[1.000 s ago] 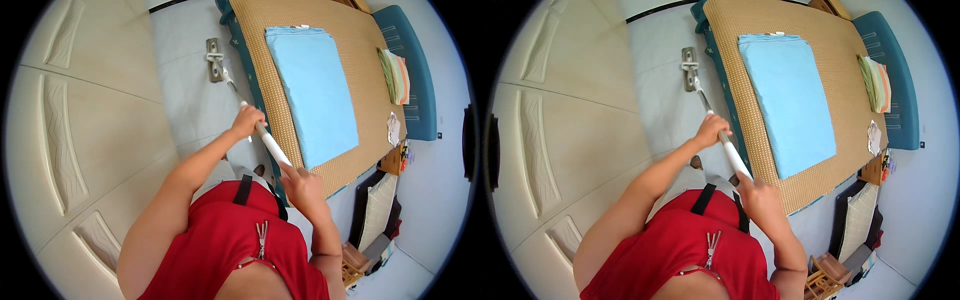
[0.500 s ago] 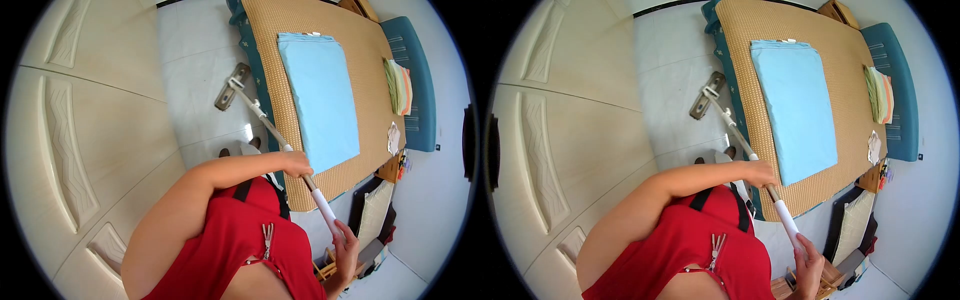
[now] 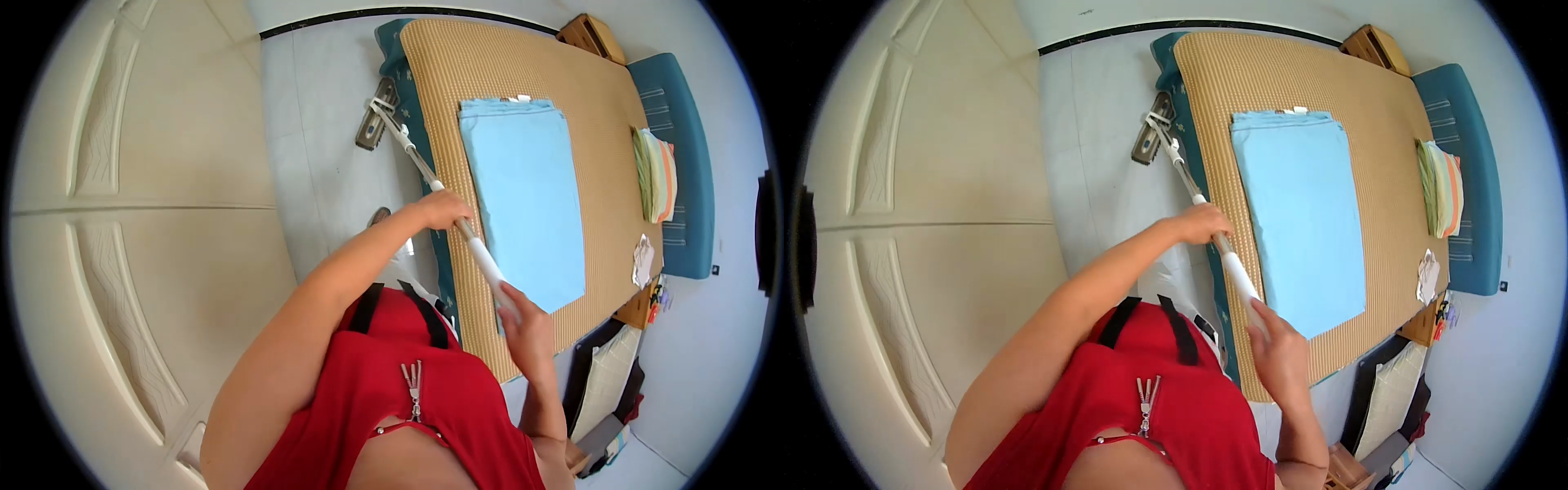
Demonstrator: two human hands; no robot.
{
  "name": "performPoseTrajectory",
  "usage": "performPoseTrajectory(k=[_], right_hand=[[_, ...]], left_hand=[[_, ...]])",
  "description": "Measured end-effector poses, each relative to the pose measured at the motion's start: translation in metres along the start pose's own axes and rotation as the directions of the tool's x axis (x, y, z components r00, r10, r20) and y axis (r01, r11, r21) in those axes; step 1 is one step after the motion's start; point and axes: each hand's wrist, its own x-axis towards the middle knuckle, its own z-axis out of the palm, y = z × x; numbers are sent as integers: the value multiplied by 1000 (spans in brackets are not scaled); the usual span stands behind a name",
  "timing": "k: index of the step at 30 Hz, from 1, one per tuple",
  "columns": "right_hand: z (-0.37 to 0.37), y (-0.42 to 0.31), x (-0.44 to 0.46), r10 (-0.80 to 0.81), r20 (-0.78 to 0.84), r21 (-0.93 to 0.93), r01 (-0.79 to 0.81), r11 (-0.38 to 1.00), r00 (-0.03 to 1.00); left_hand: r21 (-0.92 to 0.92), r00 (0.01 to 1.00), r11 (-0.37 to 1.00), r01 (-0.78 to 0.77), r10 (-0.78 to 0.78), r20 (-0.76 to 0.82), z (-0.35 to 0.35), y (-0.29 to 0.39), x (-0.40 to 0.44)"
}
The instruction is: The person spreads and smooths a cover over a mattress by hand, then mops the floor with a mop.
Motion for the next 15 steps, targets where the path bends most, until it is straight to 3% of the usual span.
performPoseTrajectory(k=[3, 6, 8, 11, 15], right_hand=[[-19, -26, 69, -110, 13, -113, 110, 988, 994], [-56, -45, 119, -174, 61, -236, 183, 954, 983], [-71, -52, 133, -194, 160, -332, 238, 913, 968], [-70, -61, 148, -176, 215, -345, 243, 907, 961], [-49, -69, 169, -113, 126, -262, 143, 954, 986]], left_hand=[[-83, 999, 995, 49, -49, -7, -51, -37, 11], [-101, 988, 992, 80, -92, -122, -75, -54, 38], [-95, 979, 990, 107, -122, -165, -77, -53, 39], [-119, 973, 987, 112, -133, -187, -83, -66, 39], [-87, 969, 993, 78, -96, -229, -94, -92, 40]])
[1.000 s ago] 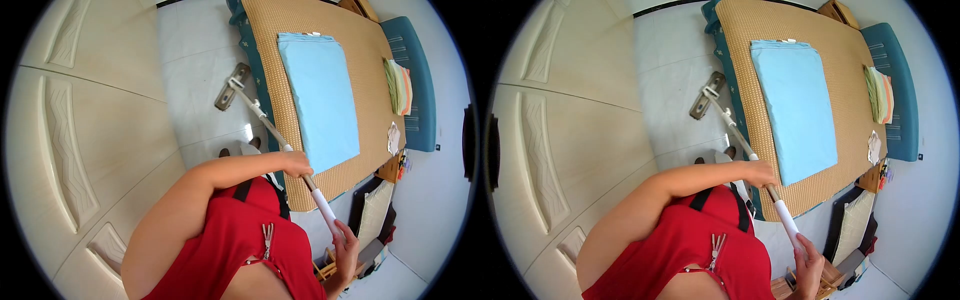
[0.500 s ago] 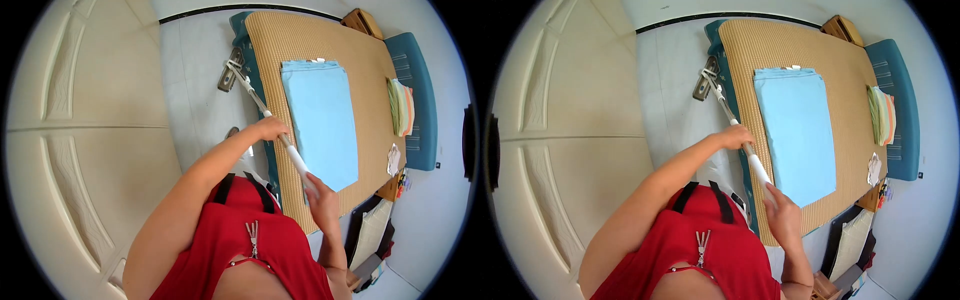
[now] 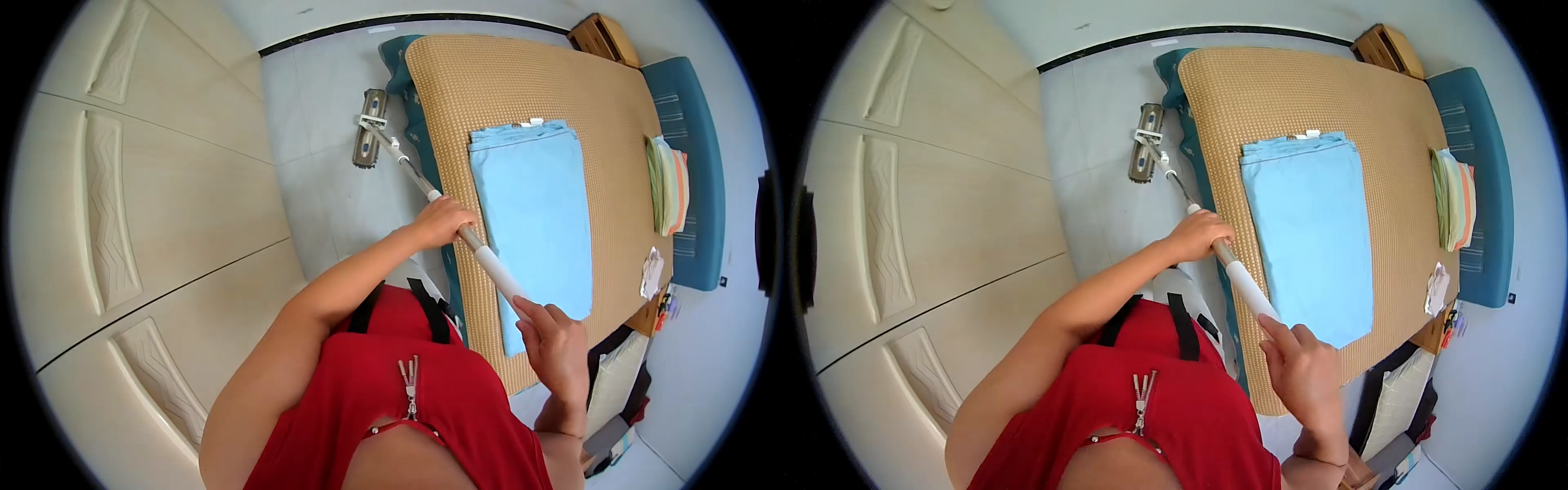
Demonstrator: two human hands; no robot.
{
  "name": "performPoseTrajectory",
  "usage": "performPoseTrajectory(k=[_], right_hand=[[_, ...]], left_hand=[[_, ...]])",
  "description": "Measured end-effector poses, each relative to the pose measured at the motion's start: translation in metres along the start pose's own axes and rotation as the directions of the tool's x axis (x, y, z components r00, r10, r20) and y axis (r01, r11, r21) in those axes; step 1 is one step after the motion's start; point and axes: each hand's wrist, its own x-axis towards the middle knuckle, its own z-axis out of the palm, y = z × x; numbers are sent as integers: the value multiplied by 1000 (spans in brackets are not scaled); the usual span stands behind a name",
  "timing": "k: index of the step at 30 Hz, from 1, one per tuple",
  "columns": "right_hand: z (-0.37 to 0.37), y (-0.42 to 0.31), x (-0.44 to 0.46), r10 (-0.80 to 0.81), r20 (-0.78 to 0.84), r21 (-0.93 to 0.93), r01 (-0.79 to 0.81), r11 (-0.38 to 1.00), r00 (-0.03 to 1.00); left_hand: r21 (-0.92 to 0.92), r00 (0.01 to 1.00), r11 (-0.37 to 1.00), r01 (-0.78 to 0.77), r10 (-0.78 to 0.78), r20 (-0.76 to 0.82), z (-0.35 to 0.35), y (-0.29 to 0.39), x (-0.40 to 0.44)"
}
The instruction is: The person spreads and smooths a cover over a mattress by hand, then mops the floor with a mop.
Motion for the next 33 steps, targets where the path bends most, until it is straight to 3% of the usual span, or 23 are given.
performPoseTrajectory(k=[1, 4, 7, 10, 16, 20, 24, 27, 31, 33], right_hand=[[3, -1, 7, 20, -43, 27, -19, 999, 999], [18, -8, 20, 85, -165, 102, -69, 992, 983], [30, -31, 27, 169, -185, 154, -141, 978, 968], [46, -59, 49, 268, -177, 208, -230, 951, 947], [55, -118, 122, 273, -251, 310, -190, 932, 929], [29, -157, 117, 313, -201, 249, -260, 933, 928], [5, -186, 89, 480, -169, 346, -404, 847, 861], [-11, -209, 90, 493, -114, 282, -448, 848, 862], [-9, -215, 115, 409, -199, 295, -344, 892, 891], [-17, -224, 139, 446, -150, 334, -379, 863, 882]], left_hand=[[9, 1000, 1000, -23, 23, -20, -3, -9, 5], [57, 992, 997, -44, 37, 120, -26, -20, 18], [129, 948, 989, -77, 33, 315, -43, -41, 29], [156, 944, 986, -61, 6, 329, -63, -70, 26], [220, 957, 964, -151, 86, 278, -127, -146, 31], [186, 918, 964, -190, 107, 382, -159, -134, 27], [-84, 839, 951, -299, 304, 451, -165, -99, 22], [-121, 759, 941, -315, 327, 563, -175, -91, 19], [-107, 776, 956, -273, 285, 563, -198, -112, 23], [-69, 811, 962, -265, 261, 523, -216, -123, 29]])
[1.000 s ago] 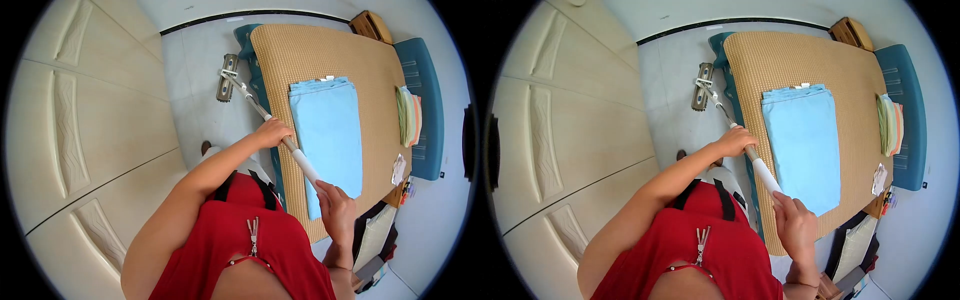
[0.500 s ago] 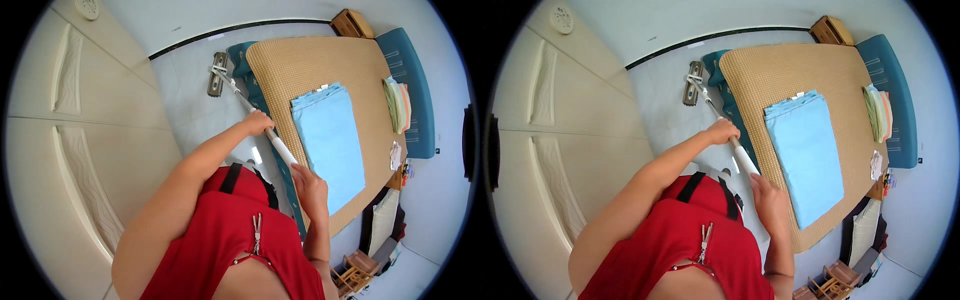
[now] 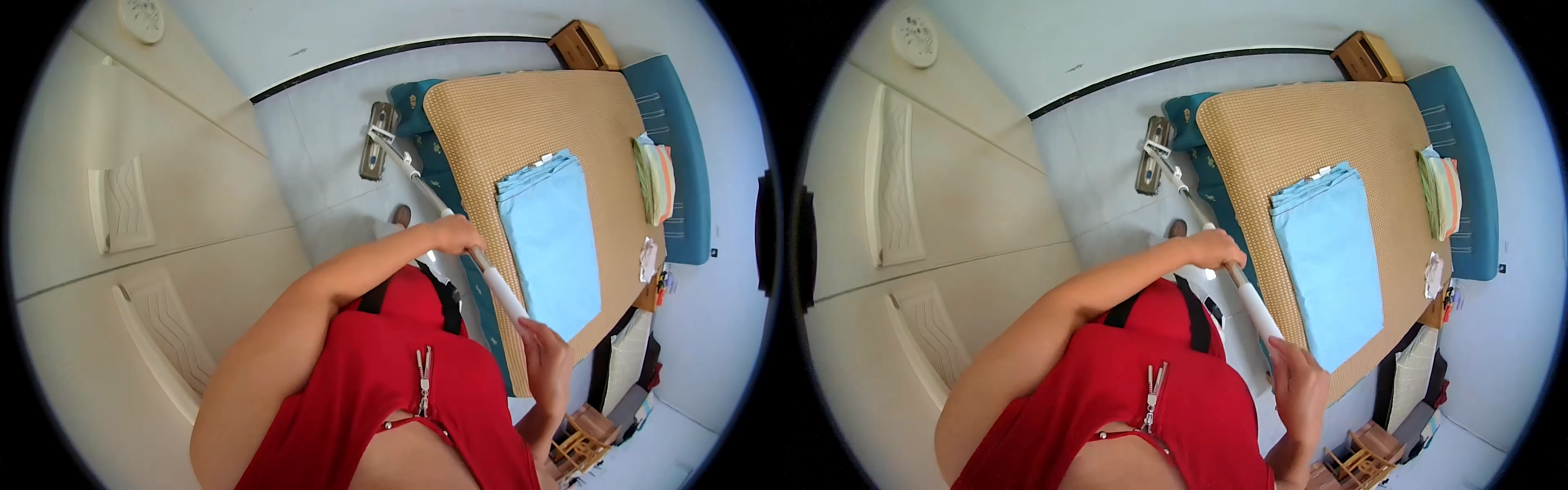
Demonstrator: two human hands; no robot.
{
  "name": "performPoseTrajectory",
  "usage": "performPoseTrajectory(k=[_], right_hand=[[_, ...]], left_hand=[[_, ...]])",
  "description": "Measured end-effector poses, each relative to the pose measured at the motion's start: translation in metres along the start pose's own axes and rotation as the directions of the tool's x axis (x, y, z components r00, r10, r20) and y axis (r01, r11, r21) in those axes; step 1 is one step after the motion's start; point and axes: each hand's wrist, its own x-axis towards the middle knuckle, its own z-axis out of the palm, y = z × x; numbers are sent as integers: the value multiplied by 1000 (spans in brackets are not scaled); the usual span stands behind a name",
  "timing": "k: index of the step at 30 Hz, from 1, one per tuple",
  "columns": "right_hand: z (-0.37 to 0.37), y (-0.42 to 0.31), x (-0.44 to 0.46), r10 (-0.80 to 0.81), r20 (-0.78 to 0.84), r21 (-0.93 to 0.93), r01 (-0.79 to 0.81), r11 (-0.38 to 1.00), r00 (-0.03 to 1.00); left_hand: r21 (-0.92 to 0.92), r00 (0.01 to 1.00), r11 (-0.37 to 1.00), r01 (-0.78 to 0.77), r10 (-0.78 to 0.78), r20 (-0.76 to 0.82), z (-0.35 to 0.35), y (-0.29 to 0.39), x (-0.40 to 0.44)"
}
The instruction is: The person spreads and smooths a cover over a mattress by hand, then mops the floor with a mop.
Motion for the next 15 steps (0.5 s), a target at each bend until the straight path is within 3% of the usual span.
performPoseTrajectory(k=[1, 5, 8, 12, 15], right_hand=[[1, -10, 11, 24, 12, 16, -24, 1000, 1000], [30, -20, 65, -179, 17, 43, 178, 983, 984], [33, -38, 116, -176, 123, -19, 179, 984, 977], [11, -52, 178, -220, 89, -3, 221, 975, 972], [-26, -64, 221, -123, 87, -39, 127, 991, 989]], left_hand=[[2, 1000, 1000, 1, 0, -26, -6, -13, -2], [61, 995, 997, 50, -44, -94, -44, -71, -12], [49, 976, 995, 88, -76, -205, -69, -112, -17], [-46, 937, 994, 99, -108, -332, -107, -140, -2], [-77, 905, 994, 81, -106, -412, -133, -150, 21]])
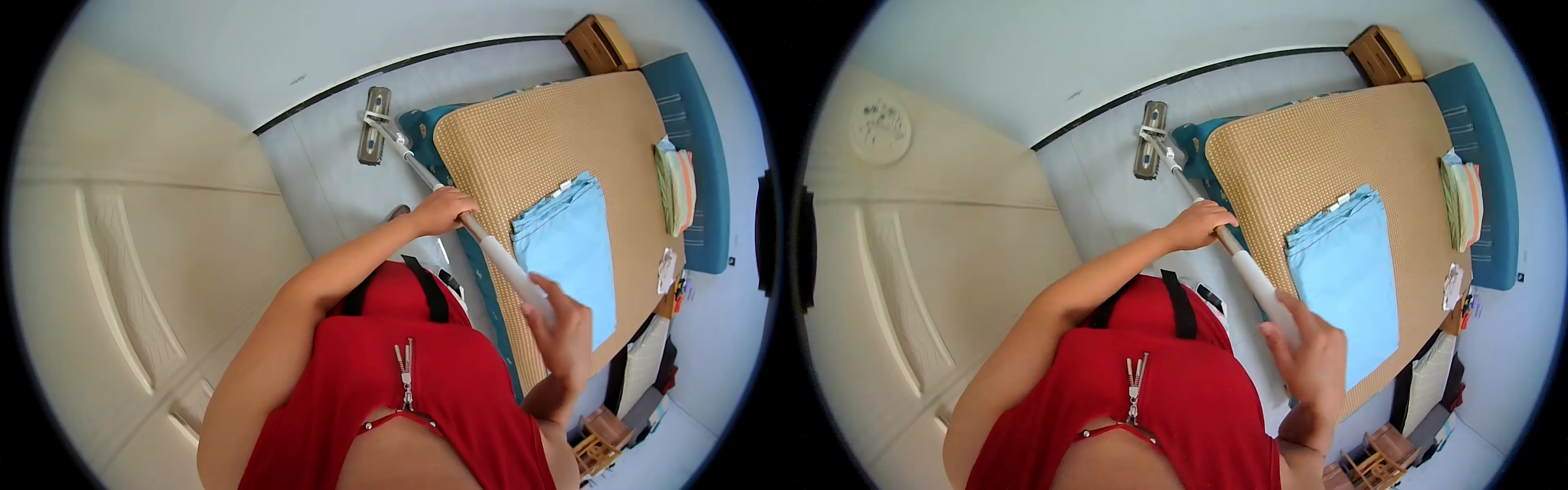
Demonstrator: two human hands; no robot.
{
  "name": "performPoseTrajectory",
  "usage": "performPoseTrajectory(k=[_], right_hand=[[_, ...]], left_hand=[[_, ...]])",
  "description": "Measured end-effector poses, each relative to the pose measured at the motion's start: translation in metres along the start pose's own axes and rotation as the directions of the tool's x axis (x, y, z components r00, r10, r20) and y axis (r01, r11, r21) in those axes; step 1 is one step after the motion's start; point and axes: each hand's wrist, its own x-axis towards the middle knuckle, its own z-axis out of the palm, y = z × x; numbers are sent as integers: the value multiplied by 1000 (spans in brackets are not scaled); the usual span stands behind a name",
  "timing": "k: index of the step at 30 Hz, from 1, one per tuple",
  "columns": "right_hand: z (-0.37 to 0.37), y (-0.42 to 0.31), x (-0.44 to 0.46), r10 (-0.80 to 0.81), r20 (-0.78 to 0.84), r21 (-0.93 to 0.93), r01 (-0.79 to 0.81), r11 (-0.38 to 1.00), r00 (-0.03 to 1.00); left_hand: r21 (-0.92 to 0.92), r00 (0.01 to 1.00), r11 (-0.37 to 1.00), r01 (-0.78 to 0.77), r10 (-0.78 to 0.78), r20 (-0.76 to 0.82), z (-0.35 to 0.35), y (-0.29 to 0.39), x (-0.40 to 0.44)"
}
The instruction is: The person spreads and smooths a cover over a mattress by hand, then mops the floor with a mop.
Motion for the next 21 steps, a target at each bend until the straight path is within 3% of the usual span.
performPoseTrajectory(k=[1, 3, 5, 6, 9, 10, 13, 15, 18, 21], right_hand=[[-14, -1, 15, 68, 4, 20, -68, 998, 998], [-29, 7, 44, -18, -284, 93, 46, 995, 959], [-45, 9, 75, -161, -557, -37, 170, 985, 815], [-52, 5, 88, -185, -616, -1, 234, 972, 765], [-78, 9, 96, -124, -296, 596, 285, 751, 947], [-80, 13, 102, -195, -321, 625, 362, 691, 927], [-91, 17, 107, -180, -559, 585, 539, 606, 809], [-102, 14, 112, -147, -745, 451, 653, 608, 651], [-119, -2, 110, -185, -822, 298, 684, 666, 539], [-121, -43, 117, -245, -851, 98, 599, 795, 465]], left_hand=[[-6, 999, 1000, -11, 10, -30, -4, -2, 14], [0, 997, 999, -39, 39, -66, -12, -11, 43], [22, 993, 999, -40, 42, -112, -19, -22, 71], [27, 993, 1000, 2, 1, -121, -24, -26, 81], [20, 981, 999, 41, -37, -191, -41, -31, 104], [-3, 981, 1000, 12, -12, -196, -47, -33, 112], [-17, 995, 996, -86, 85, -54, -68, -22, 132], [-55, 984, 985, -163, 166, 58, -84, -15, 154], [-106, 935, 970, -217, 238, 262, -102, -10, 188], [-176, 826, 958, -224, 283, 487, -138, -12, 213]])
